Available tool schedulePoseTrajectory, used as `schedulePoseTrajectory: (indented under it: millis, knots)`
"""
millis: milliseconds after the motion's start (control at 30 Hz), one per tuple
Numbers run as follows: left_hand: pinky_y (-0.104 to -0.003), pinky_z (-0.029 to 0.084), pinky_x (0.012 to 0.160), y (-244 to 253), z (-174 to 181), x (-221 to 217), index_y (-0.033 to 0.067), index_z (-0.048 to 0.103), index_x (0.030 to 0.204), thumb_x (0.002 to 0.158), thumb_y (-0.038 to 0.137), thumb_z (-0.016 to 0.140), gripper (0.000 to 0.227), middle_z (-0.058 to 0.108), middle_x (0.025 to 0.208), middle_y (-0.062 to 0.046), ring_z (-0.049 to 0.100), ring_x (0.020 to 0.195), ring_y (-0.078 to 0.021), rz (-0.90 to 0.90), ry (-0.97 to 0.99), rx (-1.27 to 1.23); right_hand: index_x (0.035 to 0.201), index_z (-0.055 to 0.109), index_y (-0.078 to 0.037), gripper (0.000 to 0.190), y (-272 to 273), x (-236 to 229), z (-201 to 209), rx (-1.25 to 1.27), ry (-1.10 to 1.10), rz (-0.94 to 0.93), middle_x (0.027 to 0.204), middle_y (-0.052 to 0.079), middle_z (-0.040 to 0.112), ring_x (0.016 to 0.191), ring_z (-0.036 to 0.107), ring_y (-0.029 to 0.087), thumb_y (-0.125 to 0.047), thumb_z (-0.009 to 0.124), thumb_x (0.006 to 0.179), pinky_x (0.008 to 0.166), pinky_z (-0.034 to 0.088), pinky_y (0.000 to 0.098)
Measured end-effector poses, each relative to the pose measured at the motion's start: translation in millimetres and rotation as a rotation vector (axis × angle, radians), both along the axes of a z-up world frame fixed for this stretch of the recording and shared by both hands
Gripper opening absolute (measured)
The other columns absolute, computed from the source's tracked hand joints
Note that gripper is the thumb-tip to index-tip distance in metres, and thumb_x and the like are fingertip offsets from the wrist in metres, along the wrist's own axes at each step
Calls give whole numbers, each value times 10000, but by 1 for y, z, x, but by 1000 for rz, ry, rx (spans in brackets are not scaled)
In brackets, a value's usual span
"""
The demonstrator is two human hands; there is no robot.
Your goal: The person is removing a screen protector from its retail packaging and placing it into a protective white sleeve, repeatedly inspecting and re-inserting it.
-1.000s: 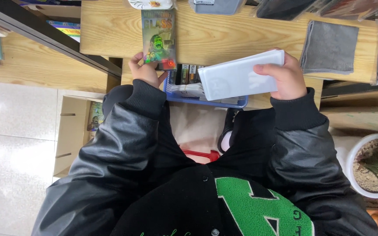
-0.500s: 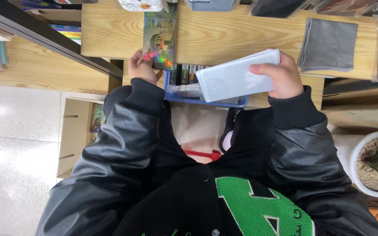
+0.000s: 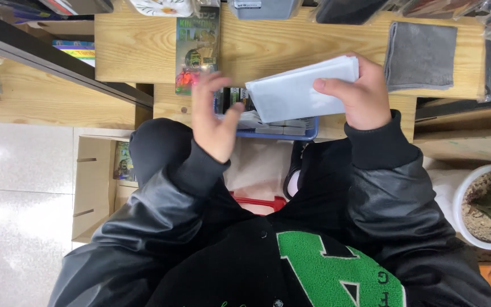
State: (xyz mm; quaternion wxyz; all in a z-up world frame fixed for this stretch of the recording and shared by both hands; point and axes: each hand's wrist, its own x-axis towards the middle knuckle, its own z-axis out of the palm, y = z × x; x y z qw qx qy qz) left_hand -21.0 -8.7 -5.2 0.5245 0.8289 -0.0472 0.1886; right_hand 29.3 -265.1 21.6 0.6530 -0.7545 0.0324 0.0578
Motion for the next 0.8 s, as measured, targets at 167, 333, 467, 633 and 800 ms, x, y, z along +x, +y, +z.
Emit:
schedulePoseTrajectory:
  millis: [167,333,467,633,800]
  knots:
    - [-498,353,1137,-13,33,46,52,471,1337,912,181,685,493,528,1357,-182,423,1358,-378,-424,-15,209,1008,680,-63,251,16,11,44,-293,-248,262,934,18,644,831,597,127,-104,816,801,709,459,256]
    - [-362,422,555,-23,37,94,88,517,1011,882,209,690,247,578,762,-53,551,625,-218,-671,133,215,1182,692,52,419,31,30,63,-507,-716,352,1079,170,682,921,640,262,35,851,795,770,480,336]
    - [-253,420,705,-25,5,112,110,567,1092,898,226,714,270,561,896,14,510,804,-113,-630,159,-172,1322,532,10,541,34,37,45,-328,-658,204,1122,196,645,1040,643,261,35,829,870,878,526,336]
    - [-257,482,805,-23,-27,119,82,554,1234,926,250,703,381,624,1055,-22,577,943,-125,-578,153,-344,1338,465,32,444,40,39,17,-154,-558,160,1297,192,527,1161,568,271,9,650,935,953,527,341]
    - [-310,504,965,-23,-38,115,101,538,1306,957,237,670,397,622,1229,-46,593,1132,-169,-538,168,-452,1311,473,54,393,42,46,-5,-128,-424,181,1217,219,631,1151,631,297,36,589,937,992,530,371]
